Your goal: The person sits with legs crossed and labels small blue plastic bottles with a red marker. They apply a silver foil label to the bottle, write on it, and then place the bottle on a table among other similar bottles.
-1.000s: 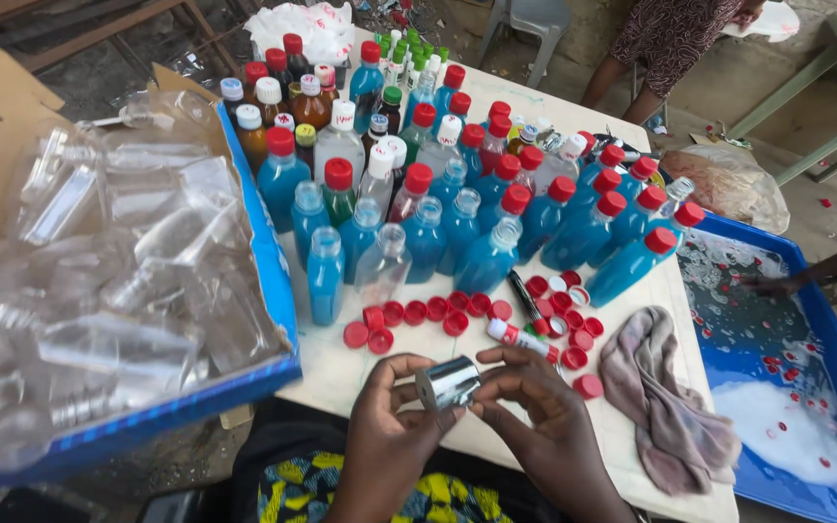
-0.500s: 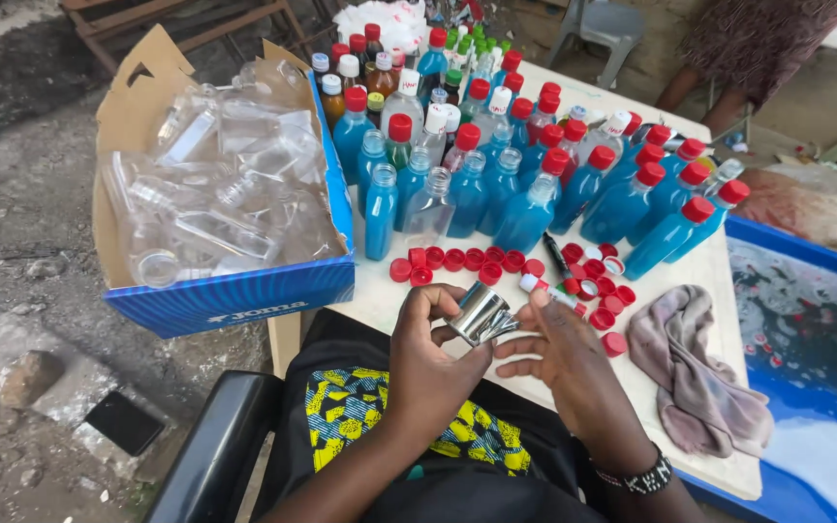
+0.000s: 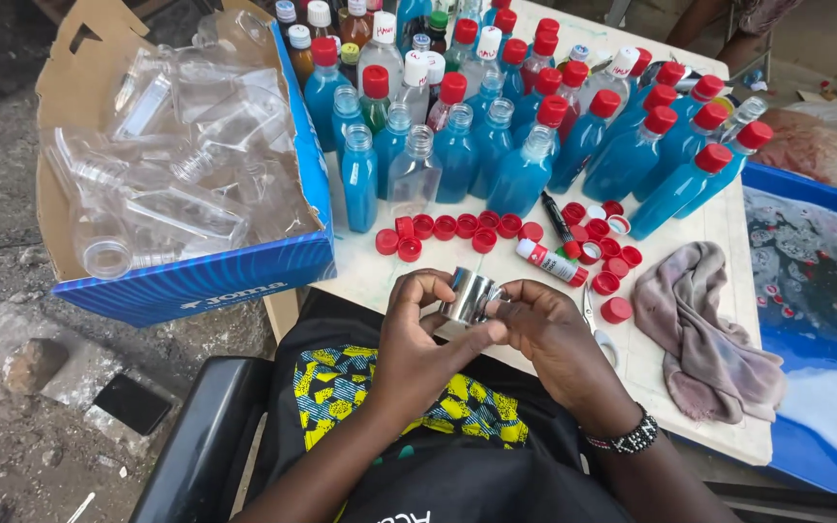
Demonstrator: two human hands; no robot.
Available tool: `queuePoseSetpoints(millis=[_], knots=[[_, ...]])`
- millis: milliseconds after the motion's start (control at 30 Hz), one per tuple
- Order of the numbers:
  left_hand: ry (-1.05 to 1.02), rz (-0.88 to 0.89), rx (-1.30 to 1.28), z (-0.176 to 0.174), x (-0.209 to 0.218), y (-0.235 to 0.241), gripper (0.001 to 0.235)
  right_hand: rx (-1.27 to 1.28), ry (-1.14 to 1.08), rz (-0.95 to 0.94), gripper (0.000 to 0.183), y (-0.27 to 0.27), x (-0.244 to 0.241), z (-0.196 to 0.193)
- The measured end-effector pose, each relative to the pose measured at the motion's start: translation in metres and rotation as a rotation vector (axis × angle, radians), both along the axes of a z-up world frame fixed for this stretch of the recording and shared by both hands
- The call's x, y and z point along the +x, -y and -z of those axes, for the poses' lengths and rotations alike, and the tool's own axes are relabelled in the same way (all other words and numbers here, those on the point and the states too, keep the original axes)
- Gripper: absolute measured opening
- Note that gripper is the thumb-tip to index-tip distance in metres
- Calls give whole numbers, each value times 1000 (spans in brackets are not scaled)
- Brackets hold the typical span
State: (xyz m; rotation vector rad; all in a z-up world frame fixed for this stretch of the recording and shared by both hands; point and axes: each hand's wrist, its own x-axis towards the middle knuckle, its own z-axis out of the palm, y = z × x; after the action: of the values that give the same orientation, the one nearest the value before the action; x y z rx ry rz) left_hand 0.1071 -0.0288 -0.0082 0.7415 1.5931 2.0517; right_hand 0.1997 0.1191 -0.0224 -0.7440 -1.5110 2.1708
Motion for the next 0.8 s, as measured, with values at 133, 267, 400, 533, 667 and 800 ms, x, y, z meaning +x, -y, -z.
queuePoseSetpoints(millis=[133,267,400,533,667,800], knots=[[262,-7,-37,-5,-12,1,56,6,-5,-23,13,13,0,-21],[374,-52,-38,6,-20,-1,56,4,12,-45,15,10,-1,-23],[575,-61,18,-5,-19,-2,50,17,36,-41,16,3,-1,-26],[645,-65,40,-7,-21,-1,47,23,40,-34,18,-6,1,-16],[741,-53,94,-1,-25,0,44,35,63,-39,19,-10,0,-13],[816,-33,118,-1,-27,1,40,26,64,-40,19,-12,1,-11]])
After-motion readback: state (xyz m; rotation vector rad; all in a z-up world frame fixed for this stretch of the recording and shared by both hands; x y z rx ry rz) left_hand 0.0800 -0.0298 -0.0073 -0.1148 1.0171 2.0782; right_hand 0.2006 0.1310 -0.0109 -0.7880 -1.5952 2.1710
